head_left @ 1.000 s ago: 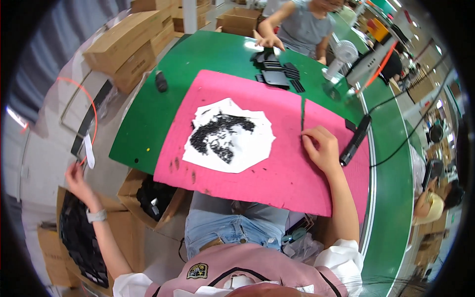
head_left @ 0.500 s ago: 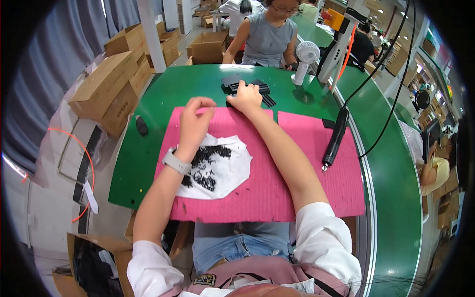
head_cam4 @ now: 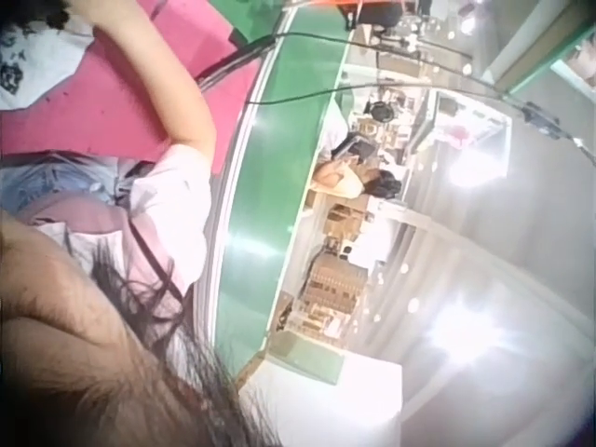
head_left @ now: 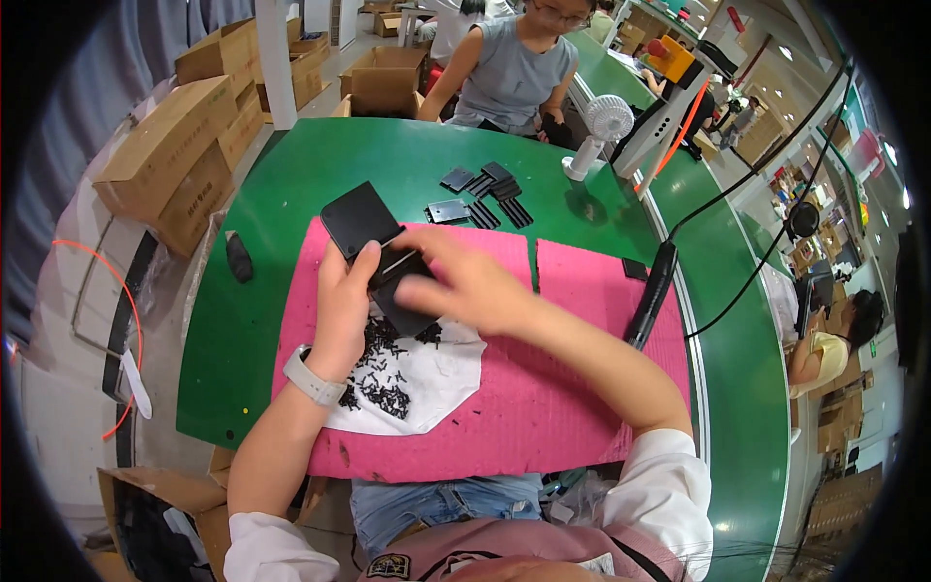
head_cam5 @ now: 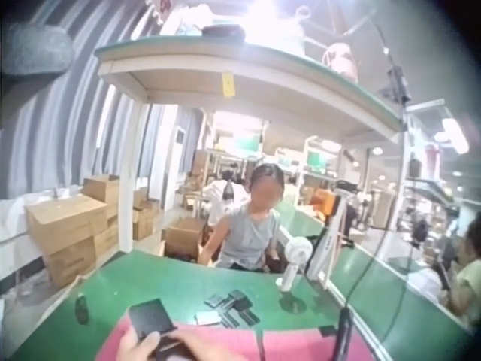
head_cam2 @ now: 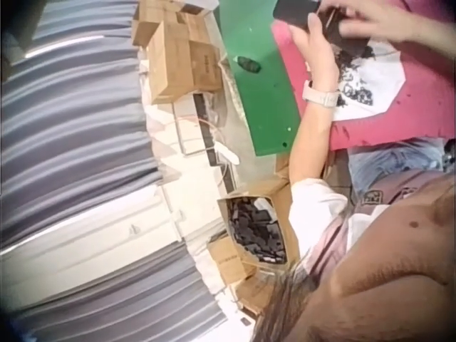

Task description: Assembling small plastic components using an electric screwdriver.

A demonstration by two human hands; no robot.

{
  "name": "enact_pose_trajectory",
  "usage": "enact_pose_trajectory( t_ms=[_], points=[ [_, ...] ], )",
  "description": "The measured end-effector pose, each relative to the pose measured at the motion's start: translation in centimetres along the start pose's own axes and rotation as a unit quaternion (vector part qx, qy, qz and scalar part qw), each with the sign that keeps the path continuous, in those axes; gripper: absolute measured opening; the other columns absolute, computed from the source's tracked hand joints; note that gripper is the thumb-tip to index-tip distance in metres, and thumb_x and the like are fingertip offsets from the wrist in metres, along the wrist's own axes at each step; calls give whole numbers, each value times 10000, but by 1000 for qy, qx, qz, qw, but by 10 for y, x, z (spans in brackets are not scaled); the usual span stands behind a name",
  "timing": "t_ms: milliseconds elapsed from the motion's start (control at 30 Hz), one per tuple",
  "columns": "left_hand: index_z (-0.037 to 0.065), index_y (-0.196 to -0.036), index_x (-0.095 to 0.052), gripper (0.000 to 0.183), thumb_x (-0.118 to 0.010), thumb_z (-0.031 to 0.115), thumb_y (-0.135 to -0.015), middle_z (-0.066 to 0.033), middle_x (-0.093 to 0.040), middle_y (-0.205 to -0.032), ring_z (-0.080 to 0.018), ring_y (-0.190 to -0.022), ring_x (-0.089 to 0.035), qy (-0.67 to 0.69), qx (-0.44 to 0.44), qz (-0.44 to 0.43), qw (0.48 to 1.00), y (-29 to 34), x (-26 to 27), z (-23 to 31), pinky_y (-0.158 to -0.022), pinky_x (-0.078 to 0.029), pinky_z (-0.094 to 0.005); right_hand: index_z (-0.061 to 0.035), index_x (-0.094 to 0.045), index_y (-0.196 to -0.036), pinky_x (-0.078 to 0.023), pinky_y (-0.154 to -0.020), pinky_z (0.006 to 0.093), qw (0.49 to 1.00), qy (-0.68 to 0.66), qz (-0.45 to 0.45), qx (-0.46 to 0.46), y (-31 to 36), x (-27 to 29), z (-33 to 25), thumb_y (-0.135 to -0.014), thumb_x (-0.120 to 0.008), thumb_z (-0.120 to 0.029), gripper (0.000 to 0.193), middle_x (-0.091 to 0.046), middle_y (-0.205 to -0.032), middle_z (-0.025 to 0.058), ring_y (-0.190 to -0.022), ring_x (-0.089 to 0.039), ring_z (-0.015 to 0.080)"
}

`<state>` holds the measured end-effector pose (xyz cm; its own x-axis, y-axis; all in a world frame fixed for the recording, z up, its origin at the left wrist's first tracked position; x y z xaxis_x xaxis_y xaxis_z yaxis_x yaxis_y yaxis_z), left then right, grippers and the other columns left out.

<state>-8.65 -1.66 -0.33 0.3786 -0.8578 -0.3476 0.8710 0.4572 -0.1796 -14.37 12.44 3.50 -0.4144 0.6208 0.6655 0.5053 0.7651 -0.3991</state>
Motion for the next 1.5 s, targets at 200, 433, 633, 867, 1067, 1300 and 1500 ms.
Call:
enact_pose_trajectory(
  t_ms=[200,433,633,867,1067,1300,1500],
  points=[
    [40,-1099,-548,218,-561,153,-914,-18,-599,-985,-84,-838,-580,55,95,-84,990,-4,-8,0,-697,-472,-233,-104,-526,-1180,-498,-861,374,878,475,48,-41,-32,82,151,-724,-593,6,475,-602,-1107,102,-1076,-549,291],
    [44,-1099,-543,245,-574,204,-916,-25,-605,-978,-100,-858,-590,70,129,-93,985,-1,-3,0,-716,-486,-255,-93,-649,-967,-509,-788,373,884,453,-11,-118,-26,96,152,-696,-706,-109,278,-633,-1028,65,-957,-602,268],
    [50,-1096,-532,287,-590,263,-914,-16,-615,-922,-78,-850,-606,15,155,-140,978,9,-12,3,-710,-497,-214,-38,-643,-743,-480,-599,326,975,64,205,-56,5,75,43,-620,-769,-54,177,-622,-719,75,-679,-591,244],
    [48,-1120,-542,318,-590,288,-917,24,-585,-892,-16,-703,-499,43,145,-182,972,17,-24,-13,-552,-376,-166,-30,-629,-776,-489,-634,318,960,188,100,182,32,34,-19,-632,-763,-20,196,-621,-838,80,-759,-595,247],
    [28,-1171,-529,376,-583,303,-920,9,-598,-926,-30,-774,-553,51,164,-196,965,20,-28,-8,-597,-432,-172,-32,-635,-891,-517,-752,340,994,34,25,97,35,41,6,-717,-730,-71,202,-629,-1028,111,-917,-623,282],
    [11,-1195,-512,399,-581,293,-923,-31,-615,-938,-76,-809,-600,25,158,-217,963,22,-29,-12,-680,-507,-225,-5,-626,-922,-535,-659,339,968,153,48,192,38,37,-3,-647,-747,-43,303,-639,-987,124,-845,-643,269],
    [-1,-1190,-505,418,-587,306,-918,-46,-617,-930,-89,-797,-613,21,175,-221,959,22,-27,-11,-649,-515,-234,-10,-626,-889,-536,-630,336,963,148,98,203,38,43,-5,-595,-718,-16,308,-642,-945,117,-811,-644,273]
  ],
)
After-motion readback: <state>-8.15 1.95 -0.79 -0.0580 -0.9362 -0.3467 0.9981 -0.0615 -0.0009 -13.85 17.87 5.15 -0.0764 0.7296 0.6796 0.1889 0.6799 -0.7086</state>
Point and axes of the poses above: each hand's wrist, its own y-axis away from the middle knuckle, its own x-axis out of the back of the hand, z = x × y, the point moved 4 cm from there along -y, towards the middle knuckle
